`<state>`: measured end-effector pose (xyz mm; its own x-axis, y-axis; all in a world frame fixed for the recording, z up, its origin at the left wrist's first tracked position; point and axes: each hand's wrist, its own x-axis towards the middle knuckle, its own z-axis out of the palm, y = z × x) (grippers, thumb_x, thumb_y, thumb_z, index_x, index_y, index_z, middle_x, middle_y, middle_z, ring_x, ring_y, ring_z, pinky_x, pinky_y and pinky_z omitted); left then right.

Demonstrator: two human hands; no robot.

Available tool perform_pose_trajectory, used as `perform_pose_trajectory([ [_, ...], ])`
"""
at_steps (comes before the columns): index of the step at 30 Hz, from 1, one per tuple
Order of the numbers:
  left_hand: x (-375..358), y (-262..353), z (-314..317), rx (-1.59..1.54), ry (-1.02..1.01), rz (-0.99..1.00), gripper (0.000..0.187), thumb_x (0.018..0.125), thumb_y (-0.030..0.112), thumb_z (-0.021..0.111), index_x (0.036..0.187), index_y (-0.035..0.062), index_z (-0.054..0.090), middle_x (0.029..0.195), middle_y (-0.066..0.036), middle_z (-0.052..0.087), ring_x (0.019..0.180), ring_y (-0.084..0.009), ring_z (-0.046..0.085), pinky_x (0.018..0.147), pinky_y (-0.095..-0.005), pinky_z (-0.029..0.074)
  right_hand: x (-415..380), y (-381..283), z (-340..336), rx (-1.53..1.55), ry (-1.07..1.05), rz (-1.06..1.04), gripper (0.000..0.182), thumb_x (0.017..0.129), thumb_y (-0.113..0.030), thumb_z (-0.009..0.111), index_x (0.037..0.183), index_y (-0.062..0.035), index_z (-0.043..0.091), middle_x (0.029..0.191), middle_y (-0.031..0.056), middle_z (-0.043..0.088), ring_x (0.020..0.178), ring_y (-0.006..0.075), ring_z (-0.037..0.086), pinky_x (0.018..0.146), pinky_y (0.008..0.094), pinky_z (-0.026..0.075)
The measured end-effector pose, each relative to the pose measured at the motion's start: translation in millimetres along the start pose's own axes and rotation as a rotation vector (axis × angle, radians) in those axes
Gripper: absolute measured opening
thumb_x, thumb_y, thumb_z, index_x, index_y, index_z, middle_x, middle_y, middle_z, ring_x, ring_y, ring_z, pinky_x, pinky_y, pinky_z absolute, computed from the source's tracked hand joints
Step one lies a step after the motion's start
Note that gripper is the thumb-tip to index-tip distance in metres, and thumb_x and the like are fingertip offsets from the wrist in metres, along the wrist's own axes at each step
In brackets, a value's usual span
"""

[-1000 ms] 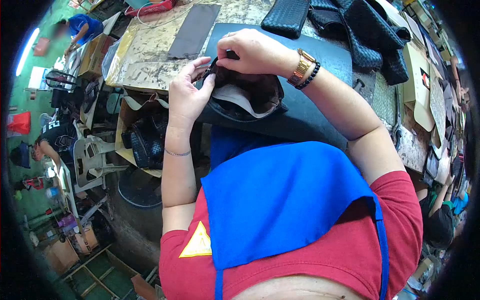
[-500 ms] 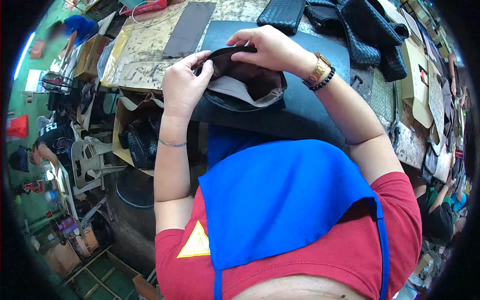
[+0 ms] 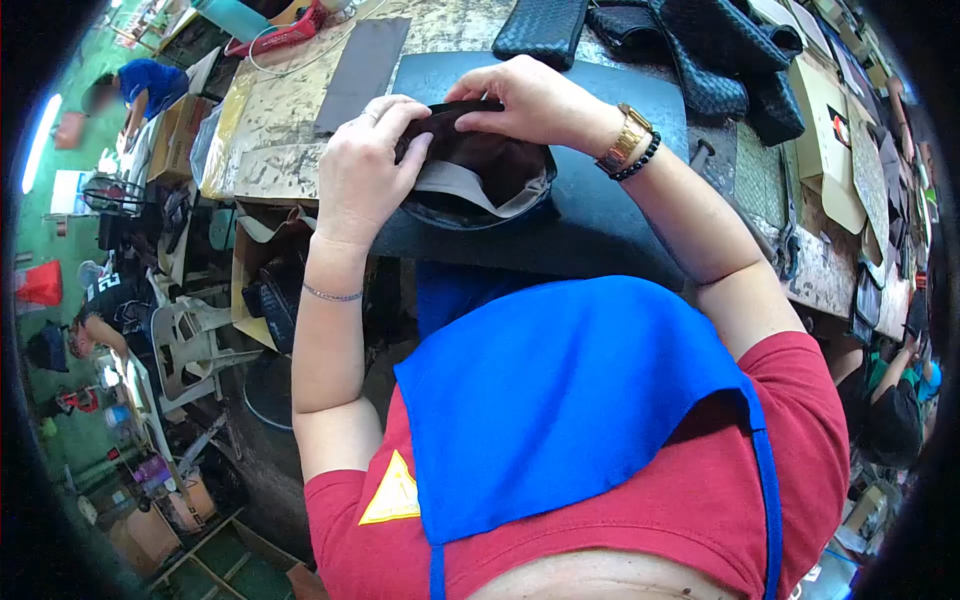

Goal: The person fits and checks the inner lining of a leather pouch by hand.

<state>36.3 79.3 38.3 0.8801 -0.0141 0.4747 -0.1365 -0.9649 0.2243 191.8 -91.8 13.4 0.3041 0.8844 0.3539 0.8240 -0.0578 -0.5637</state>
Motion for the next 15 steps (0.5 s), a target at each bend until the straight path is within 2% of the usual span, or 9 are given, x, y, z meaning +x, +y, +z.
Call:
perform_pose_trajectory([
  [1,1.1,2.1,0.4,0.068,-0.005,0.035,0.018,0.081,0.018,0.071,0.098,0.0122,0.069,0.103,-0.005,0.066,0.084,-0.0283,0.065,0.076,-0.0358,0.053,-2.5,-1.0,-0.6,0.011,0.01,0.018,0.03,0.09,-0.024,0.07,0.11,-0.0023,0.069,0.097,0.0154,0.072,0.088,0.0255,0.071,0.08,0.0335,0.055],
  [2,1.5,1.8,3.9,0.121,0.035,0.055,0.018,0.08,0.02,0.072,0.096,0.0137,0.069,0.096,-0.004,0.064,0.081,-0.0267,0.063,0.078,-0.037,0.049,-4.4,-0.9,-1.7,0.022,0.019,0.035,0.03,0.09,-0.025,0.069,0.109,-0.0019,0.069,0.097,0.0153,0.072,0.088,0.0246,0.071,0.08,0.0335,0.055],
  [5,7.2,14.4,0.5,0.304,0.061,0.114,0.014,0.08,0.019,0.072,0.091,0.0123,0.068,0.093,-0.005,0.063,0.082,-0.0251,0.062,0.08,-0.0385,0.044,-6.2,6.4,-5.8,0.172,-0.03,0.182,0.03,0.093,-0.027,0.066,0.108,-0.0009,0.069,0.096,0.0153,0.073,0.088,0.0211,0.07,0.081,0.0326,0.054],
  [9,10.1,17.3,12.3,0.254,-0.035,0.093,0.01,0.081,0.018,0.07,0.087,0.0119,0.065,0.085,-0.004,0.063,0.082,-0.022,0.061,0.08,-0.0394,0.041,-5.9,2.9,-16.5,0.19,-0.142,0.339,0.033,0.097,-0.031,0.062,0.107,-0.0009,0.07,0.08,0.007,0.069,0.072,0.0108,0.064,0.068,0.0288,0.055],
  [10,10.0,18.7,14.9,0.247,-0.052,0.075,0.009,0.082,0.018,0.069,0.086,0.012,0.064,0.083,-0.003,0.063,0.081,-0.0214,0.061,0.079,-0.0395,0.041,-8.5,4.9,-14.3,0.219,-0.111,0.318,0.035,0.097,-0.034,0.061,0.104,-0.0003,0.07,0.074,0.0024,0.065,0.067,0.0073,0.06,0.062,0.0272,0.054],
  [12,9.6,20.6,20.4,0.24,-0.065,0.036,0.009,0.084,0.021,0.068,0.086,0.0134,0.063,0.073,-0.001,0.063,0.077,-0.0204,0.062,0.078,-0.0391,0.04,-9.9,7.1,-14.3,0.234,-0.124,0.361,0.034,0.097,-0.034,0.062,0.102,-0.0011,0.071,0.073,0.0013,0.065,0.067,0.0071,0.06,0.063,0.0265,0.053],
  [15,8.2,25.7,22.5,0.106,-0.046,-0.061,0.012,0.085,0.025,0.069,0.088,0.0141,0.065,0.07,-0.001,0.063,0.072,-0.0211,0.063,0.077,-0.0388,0.039,-9.9,9.3,-13.8,0.314,-0.135,0.442,0.032,0.096,-0.033,0.062,0.099,-0.0024,0.072,0.072,-0.0008,0.064,0.066,0.0063,0.058,0.063,0.0256,0.053],
])
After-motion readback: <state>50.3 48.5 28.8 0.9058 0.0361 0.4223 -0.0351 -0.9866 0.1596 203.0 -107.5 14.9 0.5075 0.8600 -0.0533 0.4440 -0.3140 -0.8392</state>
